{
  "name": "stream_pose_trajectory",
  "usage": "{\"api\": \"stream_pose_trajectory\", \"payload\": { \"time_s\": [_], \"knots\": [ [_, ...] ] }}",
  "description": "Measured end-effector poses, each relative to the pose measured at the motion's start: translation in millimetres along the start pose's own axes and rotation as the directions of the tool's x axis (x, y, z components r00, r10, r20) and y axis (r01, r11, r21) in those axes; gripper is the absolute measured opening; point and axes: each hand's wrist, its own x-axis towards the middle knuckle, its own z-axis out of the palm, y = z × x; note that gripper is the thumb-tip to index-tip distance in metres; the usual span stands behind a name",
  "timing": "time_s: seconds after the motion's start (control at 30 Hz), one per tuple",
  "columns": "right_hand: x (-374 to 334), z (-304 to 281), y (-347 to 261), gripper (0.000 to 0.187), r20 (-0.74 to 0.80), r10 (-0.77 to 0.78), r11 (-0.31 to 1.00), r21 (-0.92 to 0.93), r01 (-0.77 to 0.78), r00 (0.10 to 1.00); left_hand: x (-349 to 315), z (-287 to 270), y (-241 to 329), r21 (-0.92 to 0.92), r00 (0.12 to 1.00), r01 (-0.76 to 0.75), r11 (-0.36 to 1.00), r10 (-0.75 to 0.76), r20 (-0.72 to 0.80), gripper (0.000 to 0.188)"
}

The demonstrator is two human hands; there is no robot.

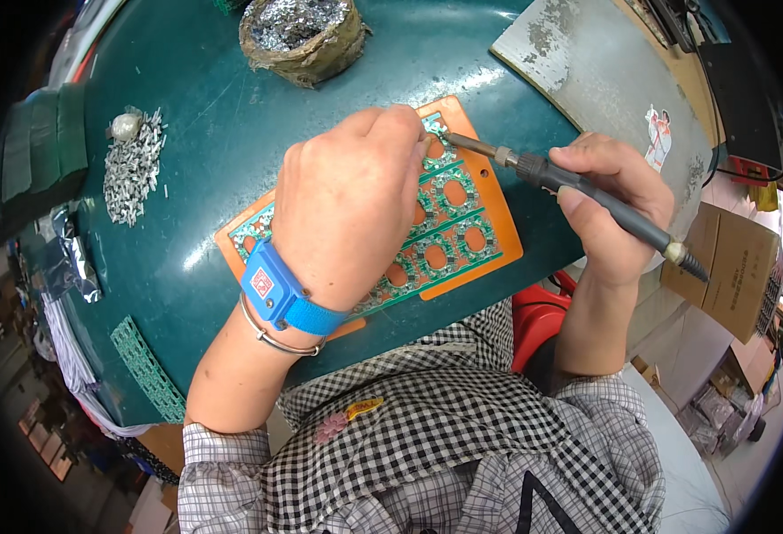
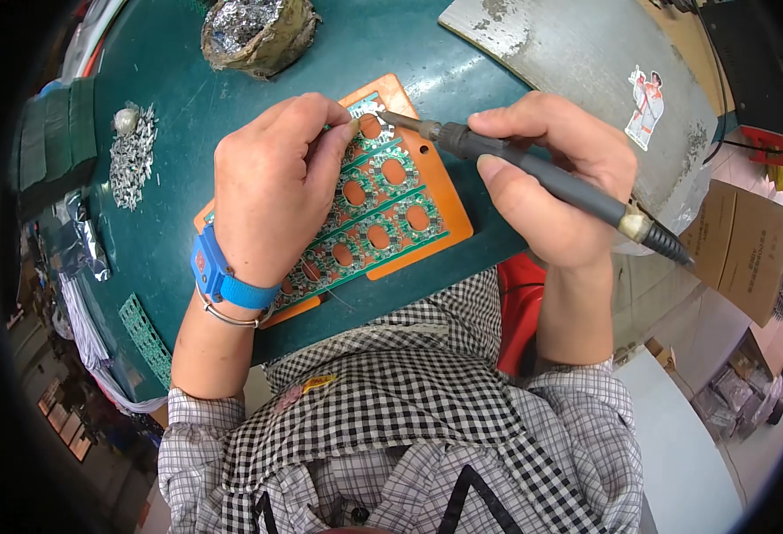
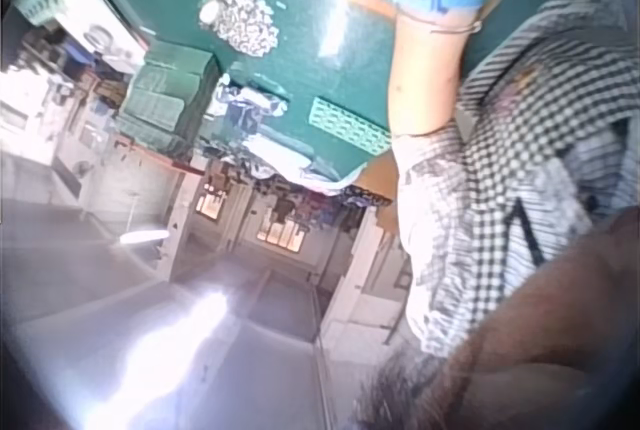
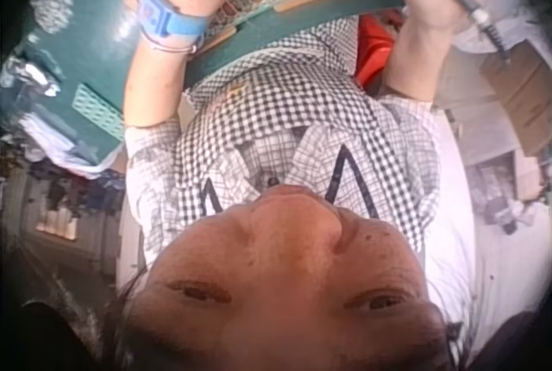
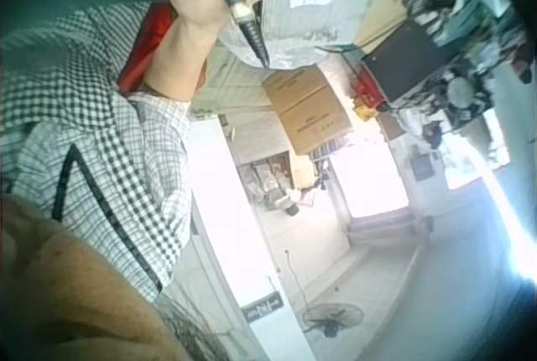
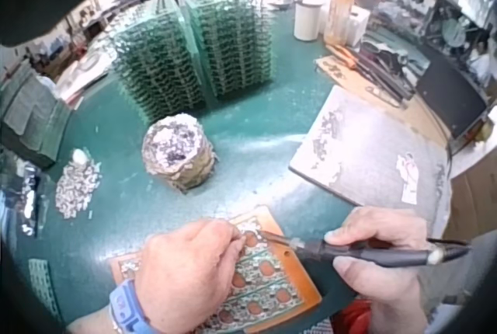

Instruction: The person uses a soldering iron to apply solder to the pads of a green circuit board held in an orange jig. They repeatedly touch the iron to the board's surface, moving systematically across the grid of pads. The person briefly lifts the board to inspect it before continuing the soldering process.

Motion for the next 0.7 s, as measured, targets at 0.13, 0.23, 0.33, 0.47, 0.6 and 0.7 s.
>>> {"api": "stream_pose_trajectory", "payload": {
  "time_s": [0.13,0.23,0.33,0.47,0.6,0.7],
  "knots": [
    [1.2,-2.0,0.6,0.026,0.021,-0.032,0.999,-0.029,0.032,0.999,0.3,0.6,1.8,0.046,1.000,0.012,0.999,-0.013,0.022,0.007],
    [3.0,-1.2,0.3,0.027,0.031,-0.057,0.997,-0.048,0.059,0.998,-0.2,2.6,2.0,0.049,1.000,0.007,0.999,-0.007,0.018,0.006],
    [3.2,-1.6,-1.4,0.027,0.051,-0.074,0.995,-0.061,0.077,0.996,0.4,4.8,1.4,0.043,1.000,-0.010,0.999,0.009,0.017,0.006],
    [2.5,-3.6,-4.3,0.027,0.065,-0.090,0.994,-0.058,0.094,0.994,-4.3,-3.3,7.0,-0.023,1.000,-0.005,1.000,0.005,-0.016,0.008],
    [0.6,-9.9,-5.9,0.030,-0.080,0.012,0.998,0.062,-0.007,0.997,-17.8,-29.7,13.6,-0.104,0.999,0.038,0.994,-0.038,0.002,0.010],
    [17.6,0.3,-22.9,0.028,-0.174,0.028,1.000,0.010,-0.026,0.984,-26.1,-40.4,10.0,-0.242,0.988,0.131,0.961,-0.147,-0.049,0.009]
  ]
}}
